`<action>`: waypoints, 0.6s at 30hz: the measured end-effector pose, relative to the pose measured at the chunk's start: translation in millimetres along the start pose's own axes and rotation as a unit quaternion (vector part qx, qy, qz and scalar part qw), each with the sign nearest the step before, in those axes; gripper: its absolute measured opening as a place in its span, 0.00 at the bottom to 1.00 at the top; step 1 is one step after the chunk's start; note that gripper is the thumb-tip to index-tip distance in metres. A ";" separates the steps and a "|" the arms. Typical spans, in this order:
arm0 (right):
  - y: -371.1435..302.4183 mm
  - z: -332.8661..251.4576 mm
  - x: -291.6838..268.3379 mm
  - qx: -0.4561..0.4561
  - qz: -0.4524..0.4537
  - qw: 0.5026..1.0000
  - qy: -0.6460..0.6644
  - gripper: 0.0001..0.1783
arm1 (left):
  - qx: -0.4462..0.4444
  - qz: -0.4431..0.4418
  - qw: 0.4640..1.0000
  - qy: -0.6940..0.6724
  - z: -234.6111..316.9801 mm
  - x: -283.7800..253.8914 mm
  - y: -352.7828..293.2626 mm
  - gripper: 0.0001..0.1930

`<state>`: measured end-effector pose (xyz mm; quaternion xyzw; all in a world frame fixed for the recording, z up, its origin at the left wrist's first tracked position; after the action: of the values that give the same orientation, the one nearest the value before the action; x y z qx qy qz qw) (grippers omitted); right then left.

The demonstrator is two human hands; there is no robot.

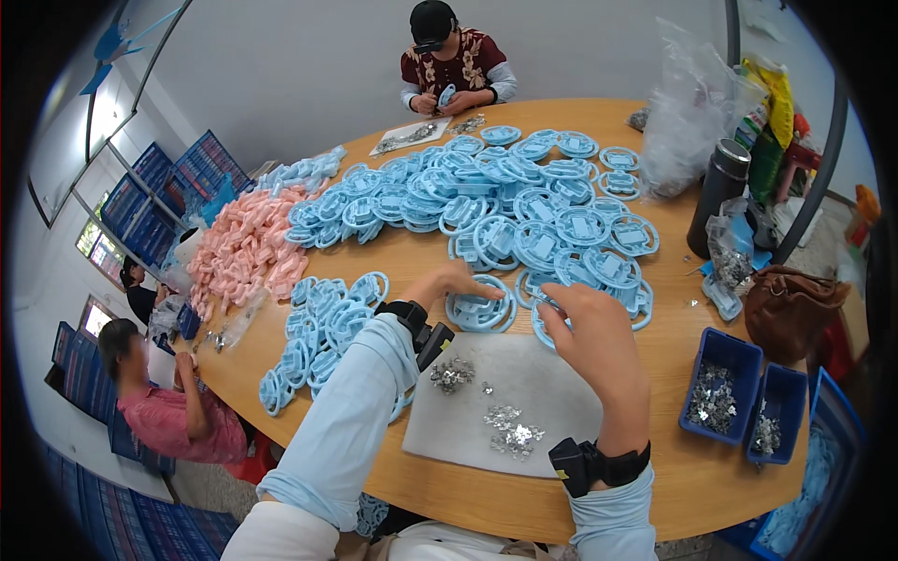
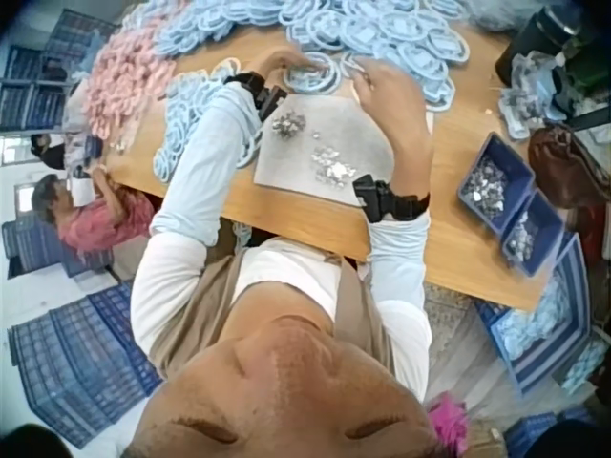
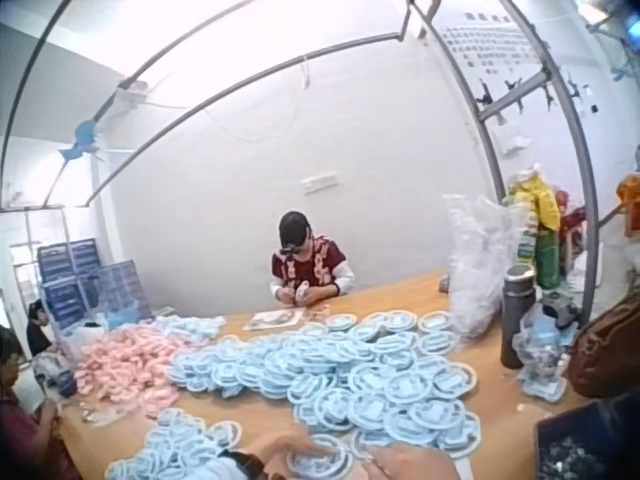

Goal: Assembling small metal components into blue plastic circular frames at a factory workbench.

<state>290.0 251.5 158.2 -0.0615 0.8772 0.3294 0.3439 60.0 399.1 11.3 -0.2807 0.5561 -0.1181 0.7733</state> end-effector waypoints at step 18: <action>-2.8 4.9 -9.4 0.001 0.030 0.999 0.016 0.10 | 0.103 0.101 0.849 -0.508 -173.4 -133.0 -120.8 0.17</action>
<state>300.8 251.3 160.1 -0.0400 0.8843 0.3374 0.3203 -132.1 314.0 146.4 -0.1624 0.0959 0.0629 0.9800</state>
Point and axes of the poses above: each hand's wrist, its own y-axis towards the middle knuckle, its own x-axis out of the palm, z = x × y, the point moved 8 cm from there along y, towards the middle knuckle, and after that the axes turned 11 degrees about -x, right-handed, at the moved point
